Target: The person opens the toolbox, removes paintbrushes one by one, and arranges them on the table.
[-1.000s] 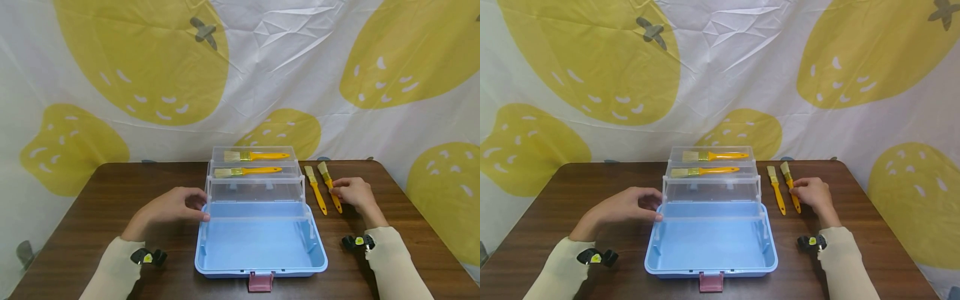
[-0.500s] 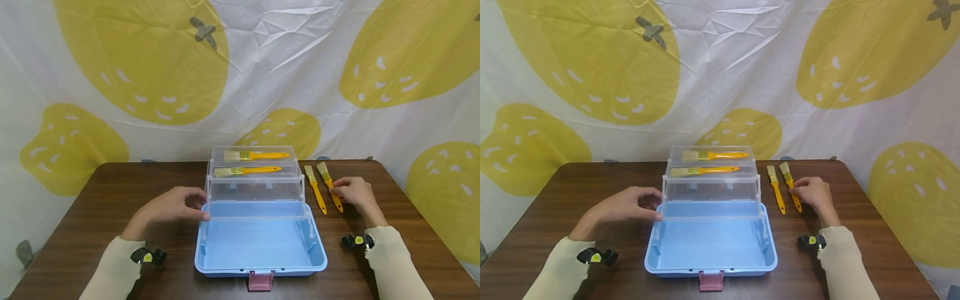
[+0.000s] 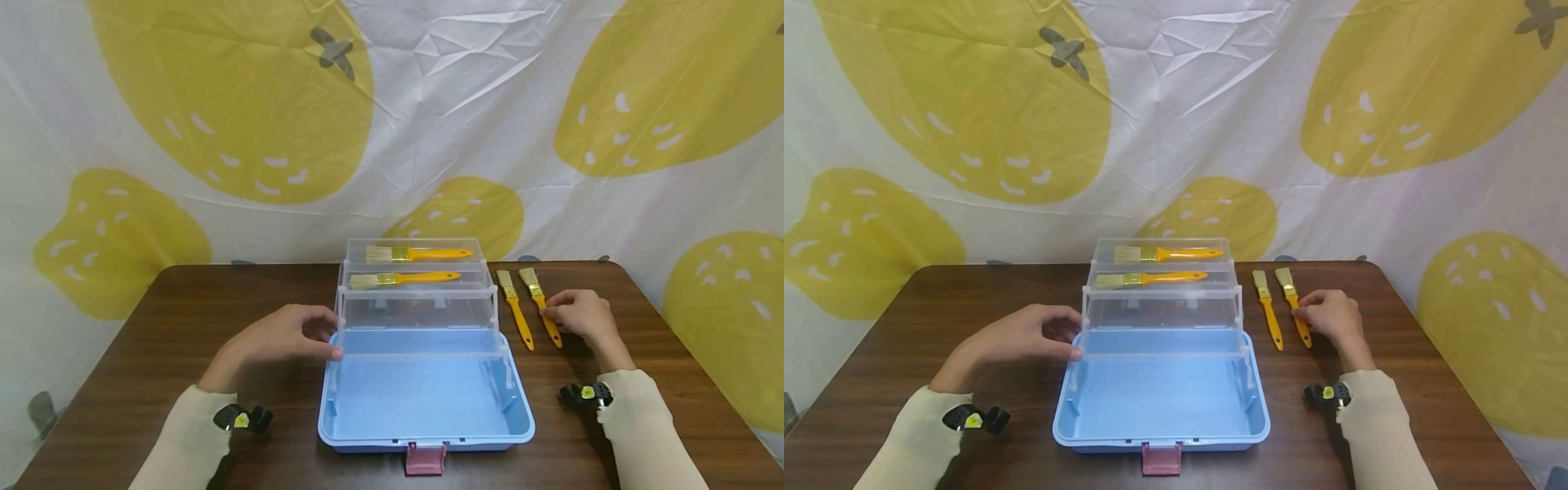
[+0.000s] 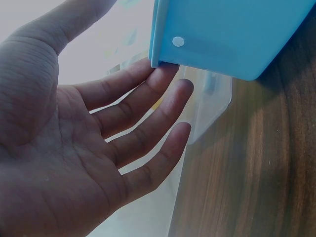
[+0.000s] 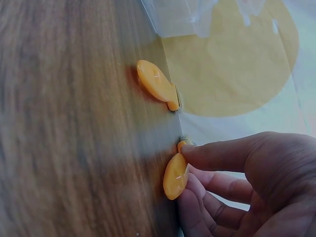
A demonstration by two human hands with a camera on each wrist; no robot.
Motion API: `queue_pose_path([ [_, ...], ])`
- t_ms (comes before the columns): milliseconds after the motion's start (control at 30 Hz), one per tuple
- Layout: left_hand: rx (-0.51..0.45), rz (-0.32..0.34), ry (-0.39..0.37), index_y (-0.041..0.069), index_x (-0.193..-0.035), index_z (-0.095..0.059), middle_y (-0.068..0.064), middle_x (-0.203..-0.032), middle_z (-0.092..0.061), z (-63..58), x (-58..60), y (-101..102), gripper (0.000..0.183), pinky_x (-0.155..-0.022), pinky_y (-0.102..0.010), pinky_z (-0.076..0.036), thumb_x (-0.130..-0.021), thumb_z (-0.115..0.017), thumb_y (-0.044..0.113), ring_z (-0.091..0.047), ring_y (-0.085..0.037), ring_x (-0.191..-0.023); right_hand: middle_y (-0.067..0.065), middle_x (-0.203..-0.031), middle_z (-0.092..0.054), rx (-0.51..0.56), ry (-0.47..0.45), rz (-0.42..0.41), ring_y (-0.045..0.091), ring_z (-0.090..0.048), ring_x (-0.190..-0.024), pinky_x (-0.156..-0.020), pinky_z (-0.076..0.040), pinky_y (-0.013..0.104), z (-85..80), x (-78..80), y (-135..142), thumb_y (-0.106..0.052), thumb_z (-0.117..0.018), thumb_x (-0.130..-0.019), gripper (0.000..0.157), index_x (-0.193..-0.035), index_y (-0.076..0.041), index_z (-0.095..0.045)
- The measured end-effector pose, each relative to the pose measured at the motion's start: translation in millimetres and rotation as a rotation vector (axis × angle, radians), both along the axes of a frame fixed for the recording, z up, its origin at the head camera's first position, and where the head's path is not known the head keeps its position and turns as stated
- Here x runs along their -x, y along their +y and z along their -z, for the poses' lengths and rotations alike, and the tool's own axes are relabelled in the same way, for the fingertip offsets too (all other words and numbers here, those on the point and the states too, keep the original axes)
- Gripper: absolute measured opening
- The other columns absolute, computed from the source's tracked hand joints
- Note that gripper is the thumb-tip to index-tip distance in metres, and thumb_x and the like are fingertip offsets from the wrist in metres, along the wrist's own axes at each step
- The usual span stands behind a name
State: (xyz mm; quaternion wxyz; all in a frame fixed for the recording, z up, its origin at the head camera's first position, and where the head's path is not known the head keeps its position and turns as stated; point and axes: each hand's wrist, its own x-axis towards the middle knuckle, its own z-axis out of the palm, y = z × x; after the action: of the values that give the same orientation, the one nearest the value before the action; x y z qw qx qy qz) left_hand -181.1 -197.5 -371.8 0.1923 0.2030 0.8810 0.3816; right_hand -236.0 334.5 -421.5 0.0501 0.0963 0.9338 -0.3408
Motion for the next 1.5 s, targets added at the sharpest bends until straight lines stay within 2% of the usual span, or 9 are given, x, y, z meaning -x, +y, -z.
queue_pose_path([
  [400, -0.001, 0.002, -0.002, 0.009, -0.135, -0.071, -0.004, -0.122, -0.074, -2.1, -1.7, 0.3, 0.057, -0.101, -0.05, -0.058, -0.094, -0.088, 0.044, -0.068, -0.023, -0.113, 0.024, -0.106, -0.07, 0.015, -0.013, 0.0, 0.027, -0.065, -0.086, -0.071, -0.062, 0.028, -2.2, -1.4, -0.7, -0.019, -0.075, -0.104, 0.033, -0.119, 0.011, -0.072],
  [1500, -0.005, -0.003, -0.003, 0.01, -0.134, -0.072, -0.001, -0.12, -0.074, -1.3, -1.1, -0.2, 0.057, -0.101, -0.05, -0.059, -0.093, -0.089, 0.046, -0.069, -0.022, -0.112, 0.029, -0.115, -0.068, 0.029, -0.006, -0.007, 0.027, -0.067, -0.088, -0.071, -0.063, 0.029, -0.8, -0.9, 1.1, -0.022, -0.073, -0.103, 0.038, -0.121, 0.011, -0.07],
])
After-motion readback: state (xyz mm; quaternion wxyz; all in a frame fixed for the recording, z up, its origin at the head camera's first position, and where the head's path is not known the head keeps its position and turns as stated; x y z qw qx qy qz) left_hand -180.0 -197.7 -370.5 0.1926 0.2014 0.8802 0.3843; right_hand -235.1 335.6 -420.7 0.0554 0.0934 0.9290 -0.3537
